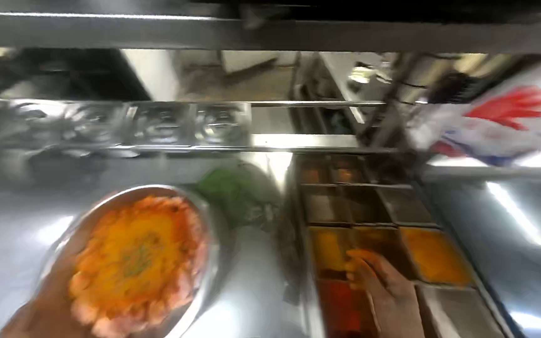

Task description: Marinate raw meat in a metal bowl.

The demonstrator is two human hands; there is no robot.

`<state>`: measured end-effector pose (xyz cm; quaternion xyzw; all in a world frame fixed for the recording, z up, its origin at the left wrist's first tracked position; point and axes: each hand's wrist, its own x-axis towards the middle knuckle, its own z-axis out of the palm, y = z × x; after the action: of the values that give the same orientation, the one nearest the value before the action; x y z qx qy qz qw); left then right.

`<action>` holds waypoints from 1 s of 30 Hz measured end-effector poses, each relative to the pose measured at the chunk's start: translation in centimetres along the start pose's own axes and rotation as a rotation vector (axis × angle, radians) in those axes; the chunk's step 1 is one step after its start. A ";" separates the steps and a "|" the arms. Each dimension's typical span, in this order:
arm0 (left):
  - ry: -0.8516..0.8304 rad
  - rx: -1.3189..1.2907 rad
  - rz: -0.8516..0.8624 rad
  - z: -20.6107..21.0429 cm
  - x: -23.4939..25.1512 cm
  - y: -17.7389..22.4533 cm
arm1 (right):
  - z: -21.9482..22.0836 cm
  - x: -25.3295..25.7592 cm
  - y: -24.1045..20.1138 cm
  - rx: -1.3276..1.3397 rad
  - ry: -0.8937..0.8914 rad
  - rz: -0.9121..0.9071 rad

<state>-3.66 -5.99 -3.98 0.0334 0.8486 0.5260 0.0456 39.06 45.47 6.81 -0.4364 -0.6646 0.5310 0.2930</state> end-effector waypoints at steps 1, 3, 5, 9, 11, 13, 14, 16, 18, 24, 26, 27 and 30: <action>0.075 0.009 -0.121 2.0 -1.3 3.3 | 3.1 -0.7 -1.0 0.037 -0.116 -0.012; 0.160 -0.002 -0.186 4.0 -2.1 6.4 | 9.5 -2.5 -2.8 0.089 -0.374 -0.040; 0.105 -0.070 -0.148 3.8 -2.2 6.7 | 15.4 -4.3 -4.1 0.032 -0.585 -0.102; -0.002 -0.220 -0.157 3.2 -2.0 5.9 | 26.6 -3.4 -6.9 -0.502 -0.756 -0.224; -0.009 -0.307 -0.187 3.0 -1.6 6.0 | 33.5 -0.4 -8.5 -0.799 -0.807 -0.205; -0.003 -0.402 -0.206 3.2 -0.3 6.5 | 41.0 1.5 -9.0 -1.000 -0.821 -0.155; -0.002 -0.450 -0.211 3.4 0.6 6.8 | 44.3 1.3 -9.1 -1.060 -0.836 -0.128; -0.068 -0.516 -0.212 3.2 3.3 7.1 | 49.4 -1.0 -9.8 -1.143 -0.880 -0.139; -0.188 -0.519 -0.208 2.9 7.2 7.3 | 51.0 -3.1 -9.7 -1.184 -0.900 -0.235; -0.501 -0.309 -0.125 1.9 16.7 6.7 | 45.9 -5.7 -10.8 -1.308 -1.074 -0.358; -0.586 -0.268 -0.090 2.4 17.9 6.7 | 45.1 -4.5 -12.2 -1.352 -0.980 -0.315; -0.611 -0.257 -0.078 2.7 18.4 6.8 | 45.2 -3.3 -13.0 -1.365 -0.902 -0.285; -0.667 -0.192 -0.036 3.4 19.5 6.7 | 47.1 1.4 -13.8 -1.388 -0.715 -0.119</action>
<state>-22.61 2.07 -0.34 0.1842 0.7339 0.5628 0.3326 -5.43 24.80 7.50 -0.2860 -0.9208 0.0857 -0.2510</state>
